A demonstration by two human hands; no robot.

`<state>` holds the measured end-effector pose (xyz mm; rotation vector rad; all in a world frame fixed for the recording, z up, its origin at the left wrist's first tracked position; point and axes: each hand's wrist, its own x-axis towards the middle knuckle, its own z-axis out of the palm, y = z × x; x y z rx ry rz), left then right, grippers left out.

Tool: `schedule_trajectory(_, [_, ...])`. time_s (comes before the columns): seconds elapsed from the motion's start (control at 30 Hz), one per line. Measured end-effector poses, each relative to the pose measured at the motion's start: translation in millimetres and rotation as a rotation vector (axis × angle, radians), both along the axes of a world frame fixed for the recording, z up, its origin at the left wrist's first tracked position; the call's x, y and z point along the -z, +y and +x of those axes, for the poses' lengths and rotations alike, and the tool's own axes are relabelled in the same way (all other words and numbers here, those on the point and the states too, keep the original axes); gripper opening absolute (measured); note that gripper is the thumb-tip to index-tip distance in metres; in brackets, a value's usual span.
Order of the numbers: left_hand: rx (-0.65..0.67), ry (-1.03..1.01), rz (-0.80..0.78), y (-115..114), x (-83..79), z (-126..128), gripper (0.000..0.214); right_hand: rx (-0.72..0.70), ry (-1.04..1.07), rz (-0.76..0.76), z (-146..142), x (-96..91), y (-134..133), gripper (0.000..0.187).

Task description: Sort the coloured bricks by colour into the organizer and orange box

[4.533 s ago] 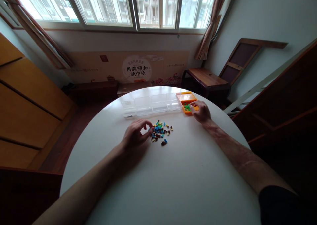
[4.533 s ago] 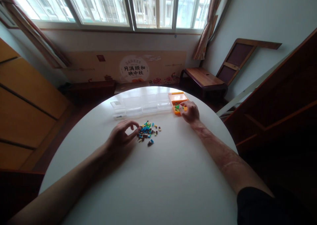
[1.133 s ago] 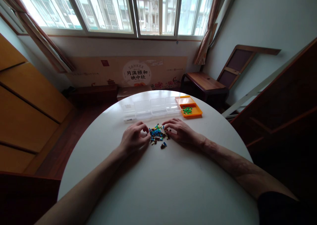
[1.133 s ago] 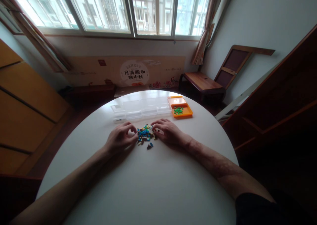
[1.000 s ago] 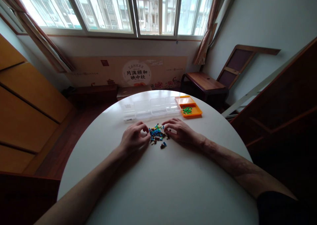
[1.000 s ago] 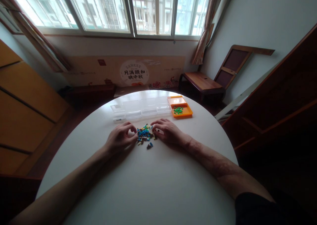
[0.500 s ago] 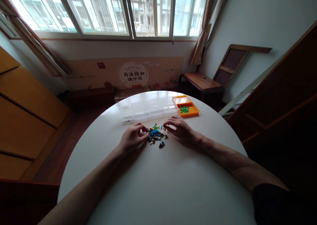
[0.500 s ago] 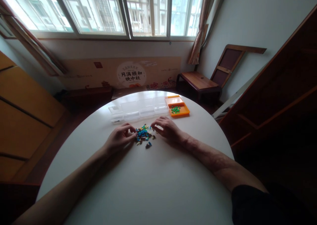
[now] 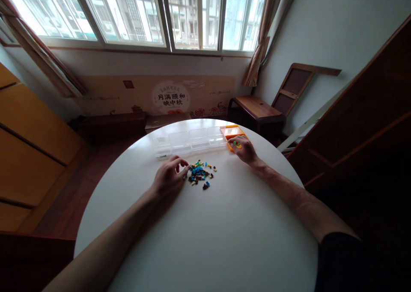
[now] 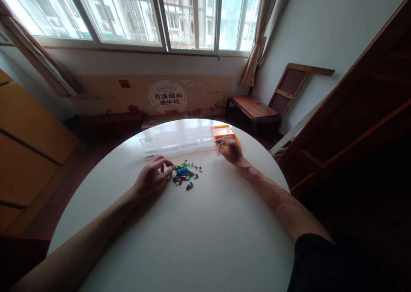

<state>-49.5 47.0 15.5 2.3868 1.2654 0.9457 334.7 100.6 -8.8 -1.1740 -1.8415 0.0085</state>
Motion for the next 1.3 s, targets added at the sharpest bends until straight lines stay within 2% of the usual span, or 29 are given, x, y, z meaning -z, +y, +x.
schedule_trajectory(0.23, [-0.059, 0.133, 0.228, -1, -1.9, 8, 0.023, 0.193, 0.050, -0.035, 21, 14.4, 0, 0.024])
schedule_trajectory(0.47, [0.061, 0.214, 0.314, 9, -16.6, 26, 0.030, 0.210, 0.031, -0.071, 19, 11.6, -6, 0.022])
schedule_trajectory(0.6, [0.088, 0.137, 0.361, 14, -16.1, 37, 0.028, 0.108, 0.014, -0.014, 7, 1.5, -18, 0.022])
schedule_trajectory(0.8, [0.218, -0.048, 0.298, 11, 1.7, 42, 0.026, -0.159, -0.056, 0.101, -29, -17.2, -42, 0.013])
schedule_trajectory(0.9, [0.258, -0.081, 0.295, 9, 4.6, 41, 0.024, -0.288, -0.142, 0.100, -46, -19.2, -50, 0.009])
schedule_trajectory(1.03, [0.260, -0.064, 0.306, 8, 3.3, 42, 0.026, -0.433, -0.194, 0.082, -57, -19.1, -55, 0.017])
schedule_trajectory(1.17, [0.258, -0.052, 0.332, 9, 3.9, 43, 0.026, -0.506, -0.234, 0.108, -60, -20.0, -55, 0.018])
schedule_trajectory(1.3, [0.277, -0.036, 0.387, 9, 5.7, 43, 0.024, -0.547, -0.257, 0.072, -66, -22.0, -52, 0.016])
